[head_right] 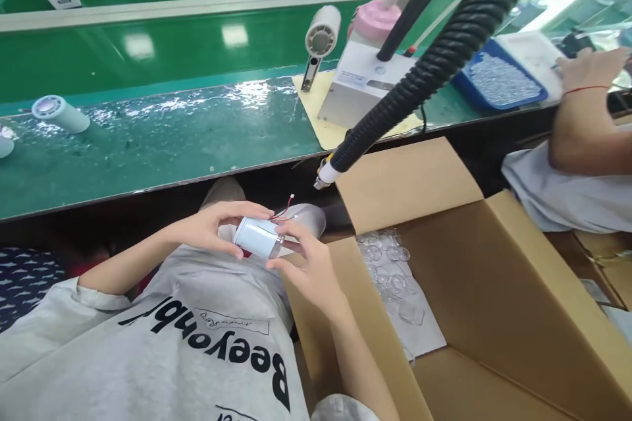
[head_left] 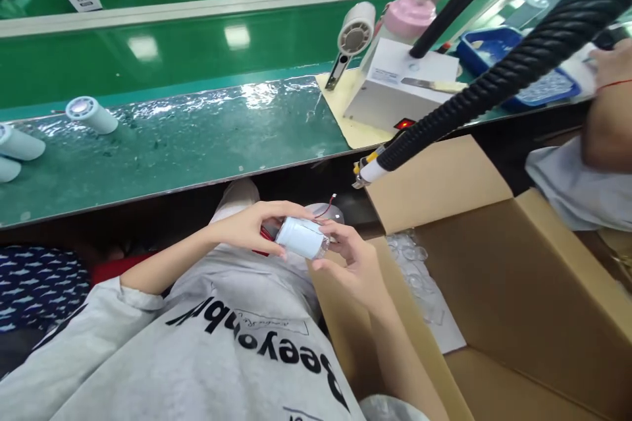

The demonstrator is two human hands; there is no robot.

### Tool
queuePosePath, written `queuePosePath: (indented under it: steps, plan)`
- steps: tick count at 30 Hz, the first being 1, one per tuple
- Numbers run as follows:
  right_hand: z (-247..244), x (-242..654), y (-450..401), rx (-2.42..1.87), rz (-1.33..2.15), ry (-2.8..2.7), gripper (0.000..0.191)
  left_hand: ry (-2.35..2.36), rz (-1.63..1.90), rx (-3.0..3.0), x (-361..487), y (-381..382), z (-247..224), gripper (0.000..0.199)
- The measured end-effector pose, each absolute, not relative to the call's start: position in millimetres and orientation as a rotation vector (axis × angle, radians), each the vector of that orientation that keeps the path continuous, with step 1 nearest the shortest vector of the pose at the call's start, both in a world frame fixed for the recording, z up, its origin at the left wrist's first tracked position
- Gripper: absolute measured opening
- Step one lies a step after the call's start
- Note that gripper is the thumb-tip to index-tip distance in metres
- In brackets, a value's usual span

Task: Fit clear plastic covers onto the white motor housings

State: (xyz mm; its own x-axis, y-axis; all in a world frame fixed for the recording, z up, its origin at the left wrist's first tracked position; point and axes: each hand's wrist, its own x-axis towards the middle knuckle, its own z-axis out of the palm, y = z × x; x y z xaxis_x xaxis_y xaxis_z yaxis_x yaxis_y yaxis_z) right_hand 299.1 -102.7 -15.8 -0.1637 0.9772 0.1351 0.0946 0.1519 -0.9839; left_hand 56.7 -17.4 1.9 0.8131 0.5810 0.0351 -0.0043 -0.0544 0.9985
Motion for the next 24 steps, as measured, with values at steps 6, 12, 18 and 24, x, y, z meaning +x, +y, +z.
queuePosePath:
  steps: [6,12,18,24]
  plan:
    - [-5,287,-116,-1.122,1.342,-1.372,0.046,0.465,0.567,1.653,43,-39,8,0.068]
    - [6,276,-125,-1.108,1.489,-1.236,0.046,0.472,0.606,1.699,35,-55,12,0.070]
    - [10,266,-132,-1.061,1.510,-1.214,0.044,0.454,0.642,1.753,26,-68,18,0.067]
    - [11,259,-135,-1.124,1.524,-1.242,0.051,0.480,0.625,1.766,20,-77,17,0.067]
